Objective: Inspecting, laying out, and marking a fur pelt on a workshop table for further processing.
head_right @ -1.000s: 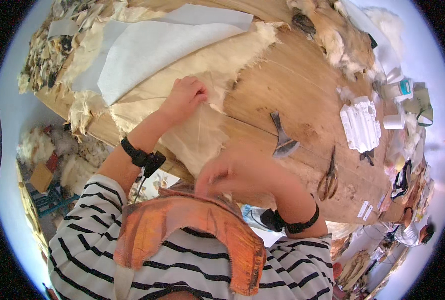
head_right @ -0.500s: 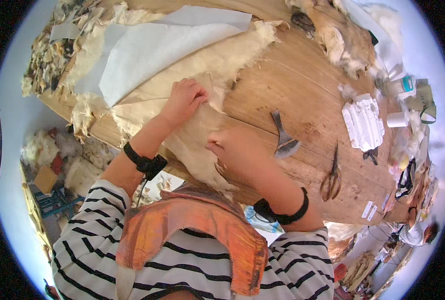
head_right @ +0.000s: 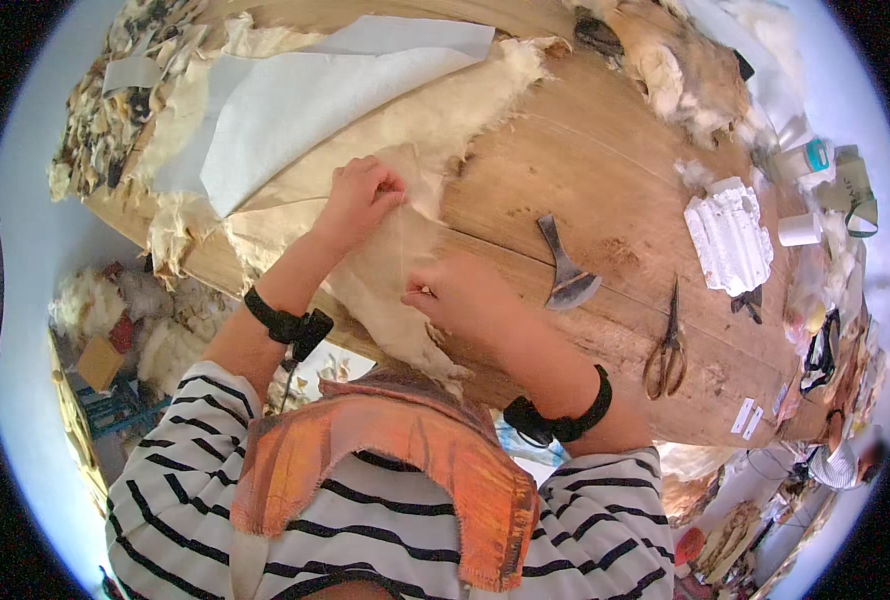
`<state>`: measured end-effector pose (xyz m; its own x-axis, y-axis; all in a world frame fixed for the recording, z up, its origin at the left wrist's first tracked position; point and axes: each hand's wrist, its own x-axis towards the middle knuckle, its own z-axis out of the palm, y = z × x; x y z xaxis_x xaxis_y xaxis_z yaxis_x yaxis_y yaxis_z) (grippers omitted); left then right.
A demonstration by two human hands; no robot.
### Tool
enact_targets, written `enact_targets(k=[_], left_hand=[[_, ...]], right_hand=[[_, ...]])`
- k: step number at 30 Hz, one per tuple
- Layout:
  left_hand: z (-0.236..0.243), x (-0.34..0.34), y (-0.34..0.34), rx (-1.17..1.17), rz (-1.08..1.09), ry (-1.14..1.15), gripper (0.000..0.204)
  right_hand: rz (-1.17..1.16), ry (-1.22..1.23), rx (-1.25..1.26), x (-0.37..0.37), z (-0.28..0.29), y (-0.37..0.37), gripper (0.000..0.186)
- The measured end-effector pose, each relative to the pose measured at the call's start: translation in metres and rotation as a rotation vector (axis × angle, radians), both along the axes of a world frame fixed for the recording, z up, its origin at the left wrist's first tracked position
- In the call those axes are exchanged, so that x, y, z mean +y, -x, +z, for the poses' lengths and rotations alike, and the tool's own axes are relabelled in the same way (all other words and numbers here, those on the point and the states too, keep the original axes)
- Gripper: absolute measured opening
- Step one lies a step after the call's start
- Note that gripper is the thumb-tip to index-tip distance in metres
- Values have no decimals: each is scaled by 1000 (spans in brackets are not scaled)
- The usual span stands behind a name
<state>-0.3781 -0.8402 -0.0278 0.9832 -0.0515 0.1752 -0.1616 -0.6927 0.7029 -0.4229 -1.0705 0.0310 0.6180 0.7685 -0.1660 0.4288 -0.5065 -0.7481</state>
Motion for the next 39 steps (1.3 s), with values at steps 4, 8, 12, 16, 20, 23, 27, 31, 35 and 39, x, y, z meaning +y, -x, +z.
enact_targets(k=[4,8,12,16,20,23,27,31,35,39], left_hand=[[-1,-2,4,-100,-120,-273,7],[2,-9,5,-149,-104,-253,7],[3,-9,16,-169,-318,-107,9],[-5,10,7,92,-389,162,15],[-2,13,5,84,-397,195,16],[17,-46,36,95,-309,436,12],[73,-68,86,635,-659,861,16],[45,2,73,176,-140,360,18],[13,83,56,-106,123,-114,20],[-2,87,43,-86,95,-139,24]], right_hand=[[41,-101,102,-13,63,15,17],[89,-448,460,-27,94,16,14],[-206,-533,717,-71,90,21,17],[-514,-617,1038,-114,67,50,16],[-356,-436,557,-111,83,59,14],[-261,-124,162,-81,75,35,12],[-586,-293,-13,-85,35,-32,18],[-611,328,-1199,-183,24,-131,42],[-496,398,-716,-116,30,-124,48],[-22,62,-480,49,-8,-98,21]])
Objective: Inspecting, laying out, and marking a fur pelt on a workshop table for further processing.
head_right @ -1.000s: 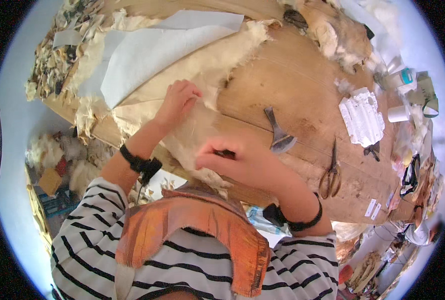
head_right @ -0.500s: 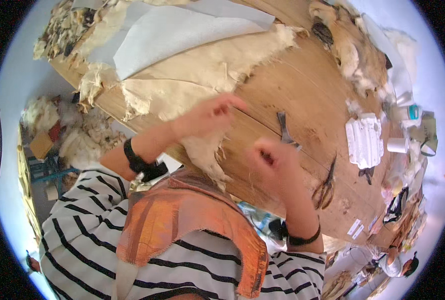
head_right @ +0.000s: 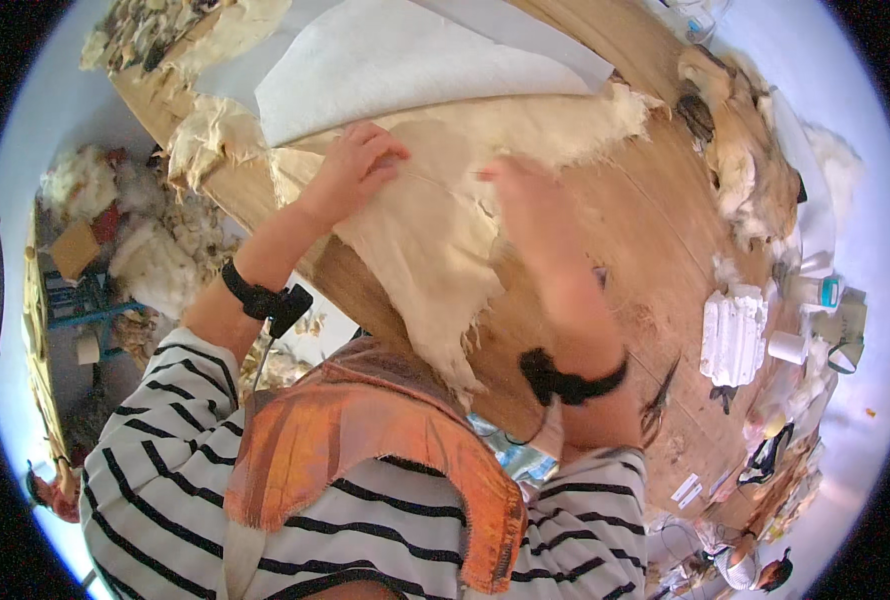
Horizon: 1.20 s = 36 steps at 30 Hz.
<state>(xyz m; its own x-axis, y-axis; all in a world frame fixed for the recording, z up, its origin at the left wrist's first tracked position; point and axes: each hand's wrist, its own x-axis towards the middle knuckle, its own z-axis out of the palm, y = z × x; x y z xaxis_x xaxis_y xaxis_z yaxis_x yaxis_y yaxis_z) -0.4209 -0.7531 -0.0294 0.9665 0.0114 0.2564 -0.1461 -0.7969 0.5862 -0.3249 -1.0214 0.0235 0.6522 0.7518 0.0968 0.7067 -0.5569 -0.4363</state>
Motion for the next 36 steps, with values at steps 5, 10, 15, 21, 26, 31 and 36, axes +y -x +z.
enact_targets(k=[5,10,15,21,26,31,36], left_hand=[[5,-3,5,129,15,7,31],[3,8,6,133,-33,1,37],[4,7,-4,185,-35,23,34],[-8,11,-4,104,-4,47,18],[-9,6,-8,30,24,40,11],[-11,8,-9,62,34,150,8],[-12,10,-8,-10,7,118,8]], right_hand=[[32,-9,195,72,-21,15,23],[-35,39,330,83,-14,10,37],[-55,125,345,83,-24,-5,48],[-62,100,353,84,-16,-4,38],[89,45,316,75,-29,-9,23],[176,-151,128,79,-42,-23,10],[191,-151,38,83,-40,-29,10]])
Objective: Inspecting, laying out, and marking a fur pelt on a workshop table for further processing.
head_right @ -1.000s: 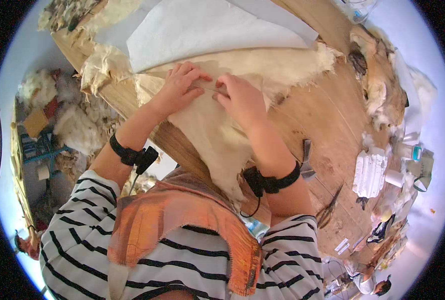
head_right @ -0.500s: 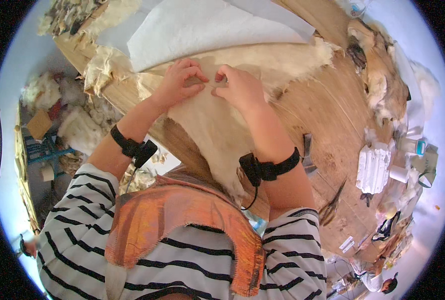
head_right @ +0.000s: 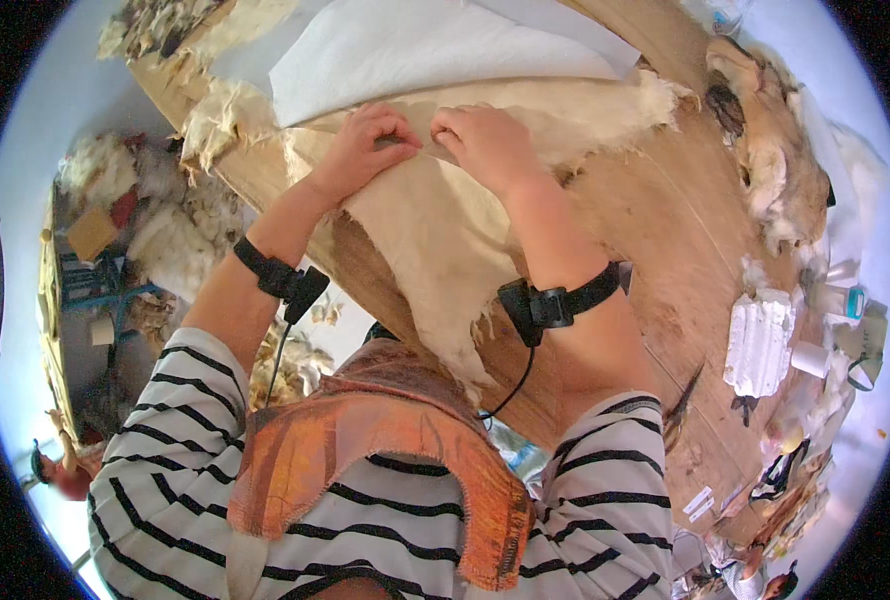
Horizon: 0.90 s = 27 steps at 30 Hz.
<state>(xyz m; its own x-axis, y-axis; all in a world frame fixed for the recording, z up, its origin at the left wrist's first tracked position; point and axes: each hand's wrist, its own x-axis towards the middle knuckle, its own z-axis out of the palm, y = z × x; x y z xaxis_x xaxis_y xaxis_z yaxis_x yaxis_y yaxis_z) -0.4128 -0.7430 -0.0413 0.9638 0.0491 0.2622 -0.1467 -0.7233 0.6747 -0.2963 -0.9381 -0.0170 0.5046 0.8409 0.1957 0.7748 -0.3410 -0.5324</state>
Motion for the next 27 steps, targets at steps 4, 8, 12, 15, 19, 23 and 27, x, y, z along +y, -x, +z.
enact_targets(k=[4,8,12,15,19,23,27], left_hand=[[-2,-2,3,-24,33,-49,8],[-2,-4,3,-13,25,-74,8],[1,-7,2,-1,28,-100,8],[-1,-6,1,-32,33,-89,7],[-3,-6,-1,-79,43,-101,8],[-7,-6,-1,-53,44,-84,9],[-5,-3,-3,-48,49,-85,9]], right_hand=[[165,-26,-50,4,0,-5,15],[237,-66,-155,6,-9,-8,23],[214,-74,-127,14,-12,-8,24],[228,23,-19,20,-5,-6,28],[338,76,-74,21,-12,1,26],[326,-91,-522,12,-13,15,16],[310,-222,-679,15,6,27,16]])
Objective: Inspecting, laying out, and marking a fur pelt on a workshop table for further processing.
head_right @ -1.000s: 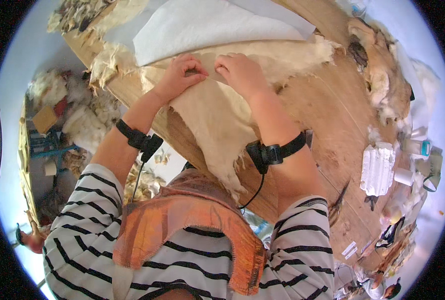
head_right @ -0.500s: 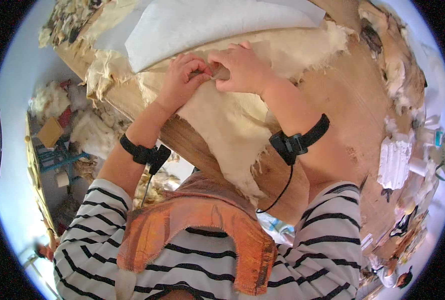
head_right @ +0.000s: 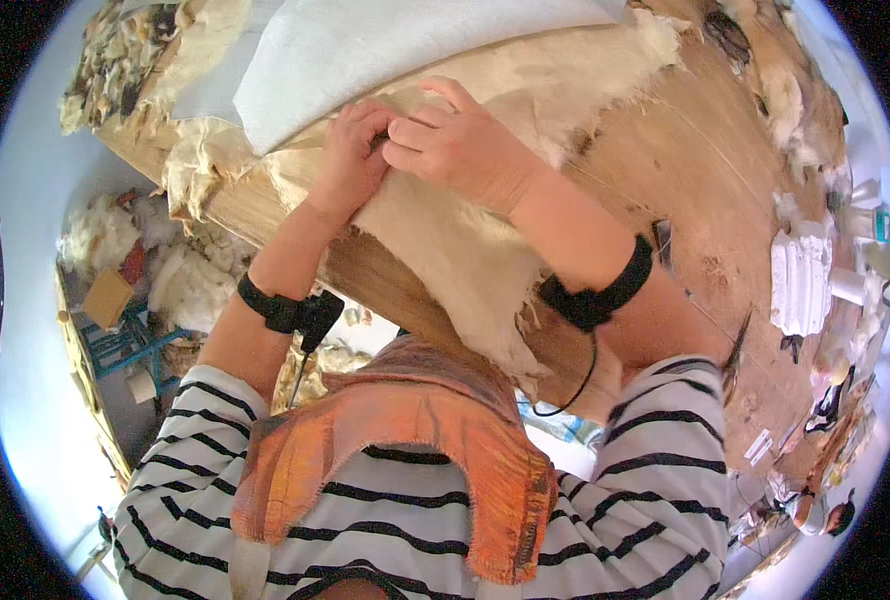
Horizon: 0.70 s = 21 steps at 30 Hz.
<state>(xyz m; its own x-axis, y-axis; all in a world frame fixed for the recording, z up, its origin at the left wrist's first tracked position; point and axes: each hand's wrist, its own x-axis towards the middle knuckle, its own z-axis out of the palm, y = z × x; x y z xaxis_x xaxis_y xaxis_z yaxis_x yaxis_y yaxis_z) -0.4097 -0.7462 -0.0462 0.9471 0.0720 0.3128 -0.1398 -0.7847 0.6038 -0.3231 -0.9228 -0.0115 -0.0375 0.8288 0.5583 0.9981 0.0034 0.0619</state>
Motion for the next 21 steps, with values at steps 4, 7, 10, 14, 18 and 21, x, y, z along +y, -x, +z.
enact_targets(k=[4,7,10,14,18,21], left_hand=[[11,-4,1,115,-36,13,8],[10,0,4,65,-29,80,9],[15,3,4,138,-68,45,10],[14,-1,5,161,-44,70,11],[9,-3,2,123,-54,37,15],[5,1,6,100,-48,11,19]], right_hand=[[-233,-346,799,-14,47,32,6],[-160,-546,1617,-55,75,39,14],[-148,-647,1701,-125,108,58,15],[-812,47,1144,-195,91,72,20],[-534,475,1519,-186,86,114,12],[-80,414,1504,-126,123,130,13]])
